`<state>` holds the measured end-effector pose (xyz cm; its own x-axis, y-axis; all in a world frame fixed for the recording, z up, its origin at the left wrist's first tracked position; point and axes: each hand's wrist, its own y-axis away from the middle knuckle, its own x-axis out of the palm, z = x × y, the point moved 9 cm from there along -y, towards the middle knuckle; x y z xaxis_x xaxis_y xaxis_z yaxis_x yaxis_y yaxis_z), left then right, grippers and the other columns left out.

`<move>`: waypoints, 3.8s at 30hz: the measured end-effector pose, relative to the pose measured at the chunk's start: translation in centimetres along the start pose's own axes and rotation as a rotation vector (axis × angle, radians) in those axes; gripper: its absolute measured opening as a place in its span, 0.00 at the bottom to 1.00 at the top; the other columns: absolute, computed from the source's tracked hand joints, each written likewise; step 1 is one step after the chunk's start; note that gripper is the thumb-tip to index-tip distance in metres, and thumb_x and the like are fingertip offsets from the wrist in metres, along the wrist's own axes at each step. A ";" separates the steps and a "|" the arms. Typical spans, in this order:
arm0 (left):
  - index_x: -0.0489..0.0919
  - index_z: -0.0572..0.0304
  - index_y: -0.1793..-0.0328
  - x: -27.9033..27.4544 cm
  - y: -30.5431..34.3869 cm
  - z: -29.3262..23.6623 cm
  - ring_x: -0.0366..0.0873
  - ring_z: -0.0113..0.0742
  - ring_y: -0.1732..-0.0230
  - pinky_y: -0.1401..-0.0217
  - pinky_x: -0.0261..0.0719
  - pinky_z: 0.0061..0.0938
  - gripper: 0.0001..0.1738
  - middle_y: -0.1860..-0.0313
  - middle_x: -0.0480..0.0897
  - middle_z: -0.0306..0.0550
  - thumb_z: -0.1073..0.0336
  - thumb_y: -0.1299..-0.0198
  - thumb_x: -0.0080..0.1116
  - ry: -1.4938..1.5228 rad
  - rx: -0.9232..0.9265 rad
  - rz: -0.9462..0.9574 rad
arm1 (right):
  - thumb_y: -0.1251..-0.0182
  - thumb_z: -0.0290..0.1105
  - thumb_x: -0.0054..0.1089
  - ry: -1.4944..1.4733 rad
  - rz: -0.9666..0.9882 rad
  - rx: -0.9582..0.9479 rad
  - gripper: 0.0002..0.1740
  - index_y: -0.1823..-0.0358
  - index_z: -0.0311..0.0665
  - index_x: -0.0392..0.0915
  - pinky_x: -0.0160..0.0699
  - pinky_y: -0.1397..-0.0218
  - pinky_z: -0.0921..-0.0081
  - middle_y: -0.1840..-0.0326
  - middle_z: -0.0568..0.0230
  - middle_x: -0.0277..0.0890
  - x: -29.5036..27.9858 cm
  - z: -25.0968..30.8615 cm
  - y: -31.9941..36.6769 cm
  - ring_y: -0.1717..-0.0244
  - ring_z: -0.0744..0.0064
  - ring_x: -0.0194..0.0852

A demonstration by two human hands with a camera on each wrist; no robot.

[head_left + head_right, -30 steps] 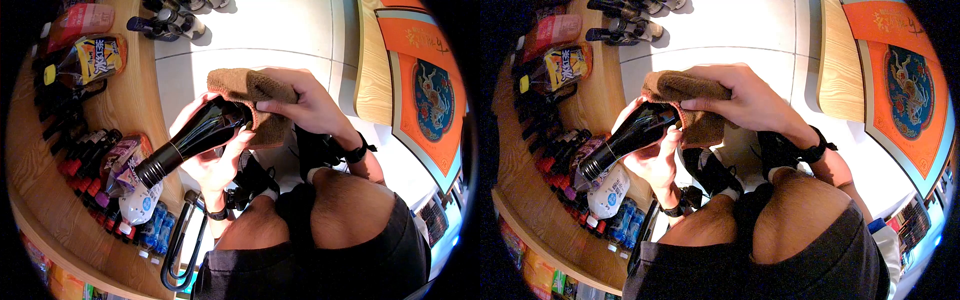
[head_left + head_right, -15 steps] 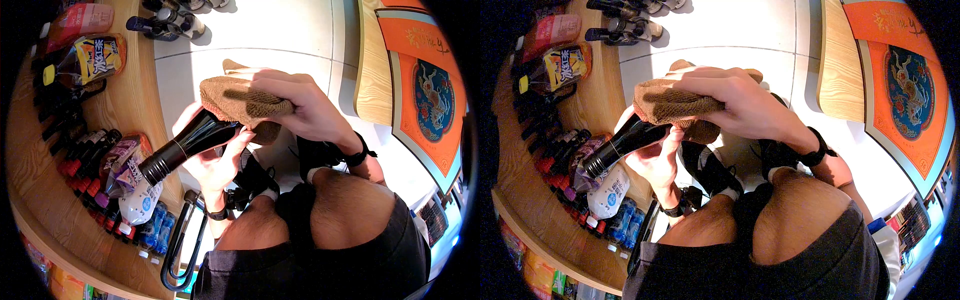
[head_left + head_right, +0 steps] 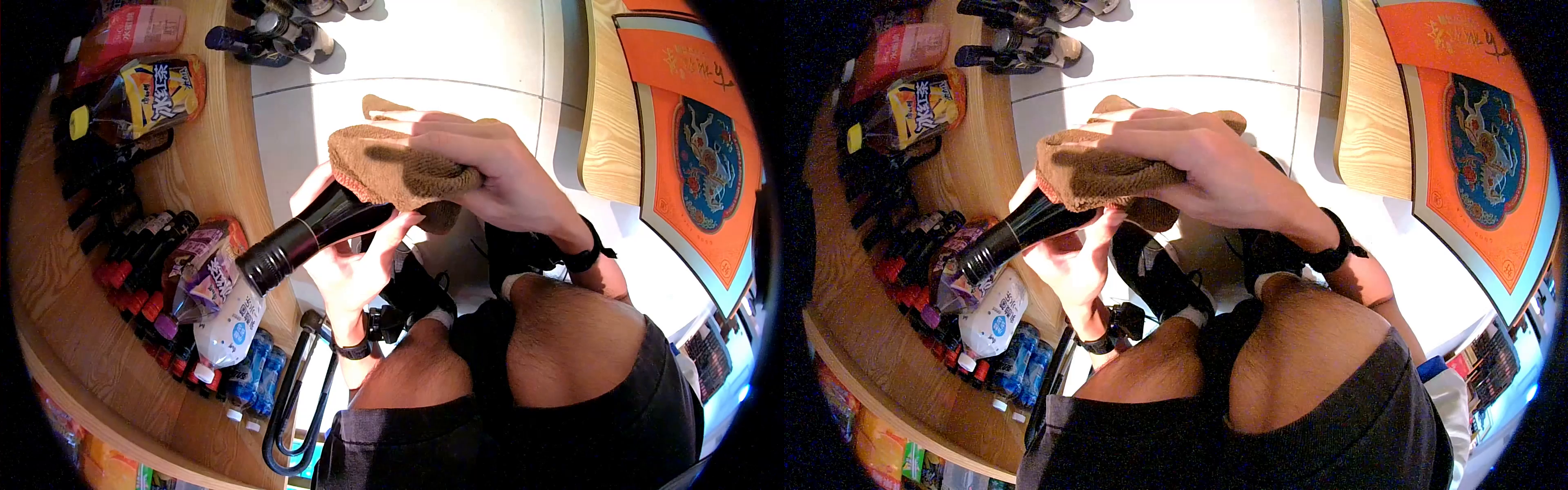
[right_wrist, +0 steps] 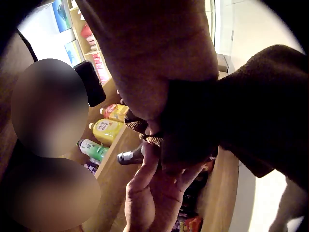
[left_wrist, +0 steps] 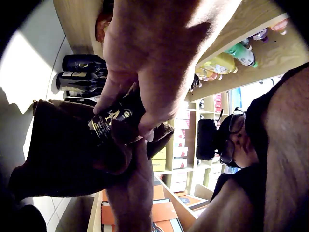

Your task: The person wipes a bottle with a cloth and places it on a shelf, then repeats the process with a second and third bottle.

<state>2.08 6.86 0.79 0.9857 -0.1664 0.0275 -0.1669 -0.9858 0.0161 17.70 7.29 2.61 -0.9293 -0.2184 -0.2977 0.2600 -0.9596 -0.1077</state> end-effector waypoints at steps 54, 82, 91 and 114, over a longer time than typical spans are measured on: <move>0.74 0.71 0.45 -0.9 2.4 3.1 0.80 0.33 0.52 0.46 0.78 0.28 0.27 0.52 0.81 0.48 0.77 0.54 0.67 -0.242 -0.198 0.115 | 0.62 0.14 0.57 0.105 0.055 -0.251 0.27 0.52 0.28 0.76 0.74 0.41 0.58 0.50 0.48 0.77 0.9 1.5 -0.1 0.46 0.45 0.74; 0.67 0.70 0.36 -1.3 0.7 2.9 0.74 0.38 0.42 0.37 0.71 0.34 0.42 0.43 0.75 0.51 0.58 0.56 0.73 -0.050 -0.151 0.021 | 0.53 0.26 0.66 0.102 0.091 -0.270 0.22 0.52 0.33 0.82 0.76 0.40 0.56 0.52 0.54 0.81 1.0 0.7 0.6 0.42 0.51 0.76; 0.71 0.70 0.39 -1.1 0.3 1.8 0.77 0.36 0.46 0.41 0.73 0.31 0.39 0.46 0.77 0.51 0.57 0.56 0.73 -0.086 -0.177 -0.012 | 0.66 0.14 0.57 0.047 0.103 -0.283 0.26 0.57 0.30 0.80 0.74 0.39 0.58 0.42 0.50 0.77 0.8 1.7 0.2 0.38 0.46 0.71; 0.76 0.68 0.44 0.2 0.0 1.9 0.81 0.40 0.51 0.44 0.77 0.32 0.31 0.52 0.82 0.51 0.67 0.58 0.69 -0.186 -0.088 0.124 | 0.60 0.18 0.69 0.058 -0.031 -0.152 0.26 0.52 0.33 0.81 0.77 0.41 0.62 0.45 0.53 0.79 0.1 0.8 0.4 0.44 0.50 0.78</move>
<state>2.31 6.77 -1.07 0.9436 -0.2952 -0.1498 -0.2805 -0.9533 0.1118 17.50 6.74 3.26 -0.9219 -0.1738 -0.3461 0.2720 -0.9268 -0.2590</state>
